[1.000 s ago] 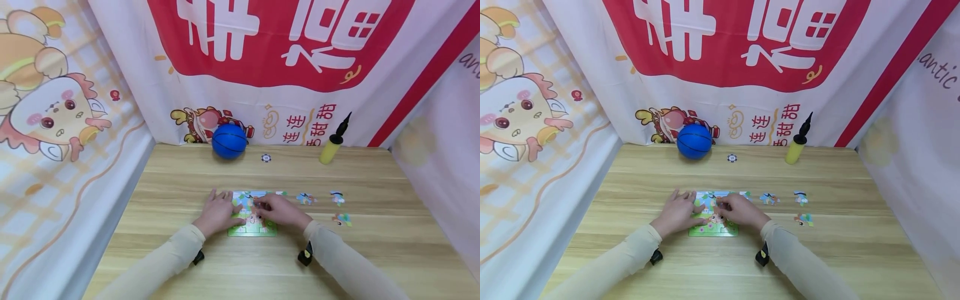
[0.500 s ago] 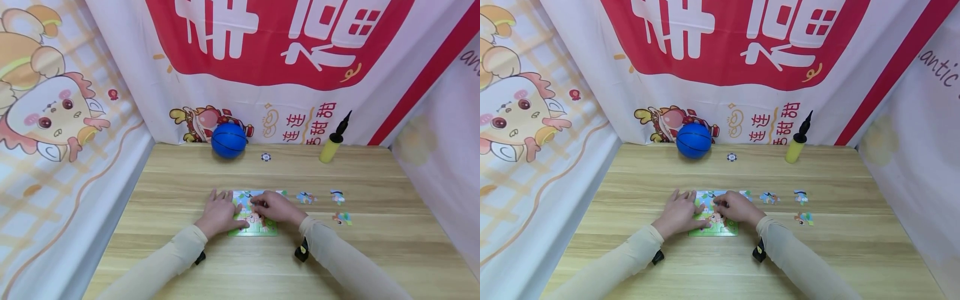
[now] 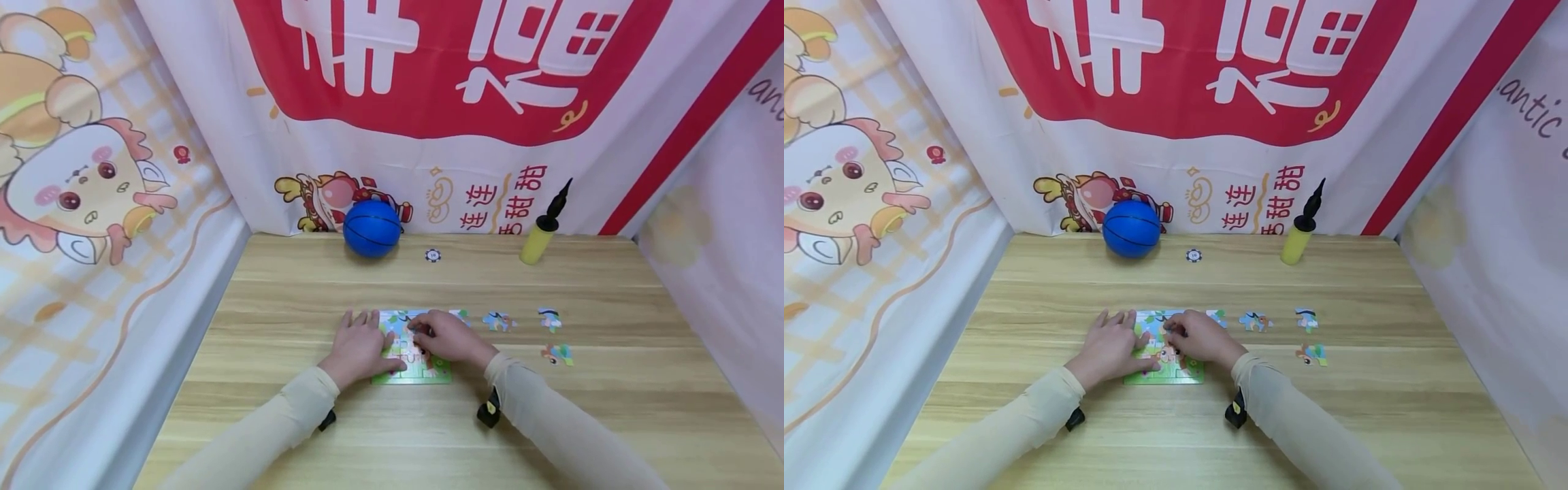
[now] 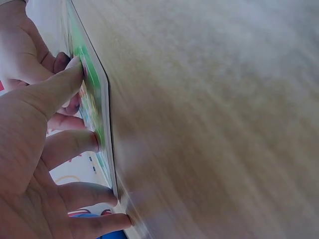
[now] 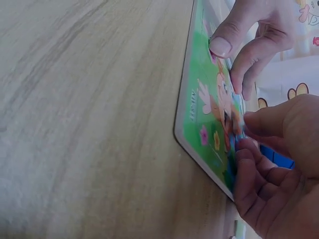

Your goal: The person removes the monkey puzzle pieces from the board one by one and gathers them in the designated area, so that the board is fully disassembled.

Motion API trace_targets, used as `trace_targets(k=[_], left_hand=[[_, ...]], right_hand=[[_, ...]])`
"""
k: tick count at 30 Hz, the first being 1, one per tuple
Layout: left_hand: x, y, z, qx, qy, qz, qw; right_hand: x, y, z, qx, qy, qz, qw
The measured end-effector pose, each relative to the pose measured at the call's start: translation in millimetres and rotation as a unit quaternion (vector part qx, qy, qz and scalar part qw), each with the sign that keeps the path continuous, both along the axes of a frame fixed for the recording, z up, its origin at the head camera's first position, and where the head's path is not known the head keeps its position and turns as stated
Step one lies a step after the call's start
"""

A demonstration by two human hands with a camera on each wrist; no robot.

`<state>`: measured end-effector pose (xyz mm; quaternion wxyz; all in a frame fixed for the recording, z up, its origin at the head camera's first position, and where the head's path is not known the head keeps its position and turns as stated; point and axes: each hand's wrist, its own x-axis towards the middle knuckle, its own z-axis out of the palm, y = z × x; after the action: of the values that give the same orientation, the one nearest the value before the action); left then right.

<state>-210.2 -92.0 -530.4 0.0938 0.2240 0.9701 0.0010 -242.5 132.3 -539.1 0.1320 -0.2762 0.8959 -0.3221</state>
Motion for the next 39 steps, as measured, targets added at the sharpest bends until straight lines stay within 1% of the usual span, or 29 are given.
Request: trace_targets(k=[5, 12, 17, 19, 21, 23, 24, 27, 29, 31, 32, 34, 35, 37, 39], left_hand=[[-0.3, 0.1, -0.9, 0.001, -0.003, 0.000, 1.0000], [-0.2, 0.2, -0.9, 0.003, -0.004, 0.004, 1.0000], [0.3, 0.4, -1.1, 0.002, -0.007, 0.005, 1.0000], [0.4, 0.5, -1.4, 0.000, -0.004, 0.004, 1.0000], [-0.1, 0.6, -2.0, 0.000, -0.003, 0.003, 1.0000], [-0.7, 0.7, -2.6, 0.001, -0.003, 0.004, 1.0000], [-0.9, 0.7, -2.8, 0.000, -0.004, 0.006, 1.0000], [-0.9, 2.0, -4.3, 0.004, -0.009, 0.007, 0.9999], [-0.8, 2.4, -4.7, 0.007, -0.009, 0.003, 0.9999], [-0.4, 2.4, -4.0, 0.008, -0.007, -0.001, 0.9999], [-0.2, 2.2, -3.3, 0.007, -0.005, -0.004, 1.0000], [0.1, 1.4, -1.9, 0.002, -0.001, -0.006, 1.0000], [0.3, 0.9, -1.2, -0.001, 0.000, -0.007, 1.0000], [0.4, 0.2, -0.4, -0.003, -0.001, -0.006, 1.0000], [-0.2, -0.1, -1.1, -0.003, 0.000, -0.008, 1.0000]], right_hand=[[2.0, 0, -4.1, -0.021, -0.002, -0.026, 0.9994], [4.0, -1, -4.8, -0.041, -0.006, -0.034, 0.9985], [3.4, -1, -7.4, -0.046, -0.026, -0.057, 0.9970], [2.1, 0, -8.4, -0.053, -0.037, -0.068, 0.9956], [0.2, 2, -8.3, -0.071, -0.056, -0.080, 0.9927], [-1.1, 6, -6.5, -0.099, -0.090, -0.096, 0.9864], [-1.4, 9, -4.5, -0.117, -0.113, -0.107, 0.9809], [-0.3, 25, 1.7, -0.176, -0.188, -0.149, 0.9546], [1.9, 41, 5.6, -0.202, -0.225, -0.177, 0.9366], [5.2, 62, 8.6, -0.218, -0.247, -0.192, 0.9245], [7.2, 74, 9.3, -0.217, -0.251, -0.196, 0.9229], [12.2, 96, 9.6, -0.215, -0.253, -0.198, 0.9223], [15.1, 107, 9.0, -0.211, -0.250, -0.198, 0.9240], [21.3, 127, 6.8, -0.196, -0.239, -0.201, 0.9295], [27.1, 144, 4.3, -0.172, -0.219, -0.201, 0.9391]])
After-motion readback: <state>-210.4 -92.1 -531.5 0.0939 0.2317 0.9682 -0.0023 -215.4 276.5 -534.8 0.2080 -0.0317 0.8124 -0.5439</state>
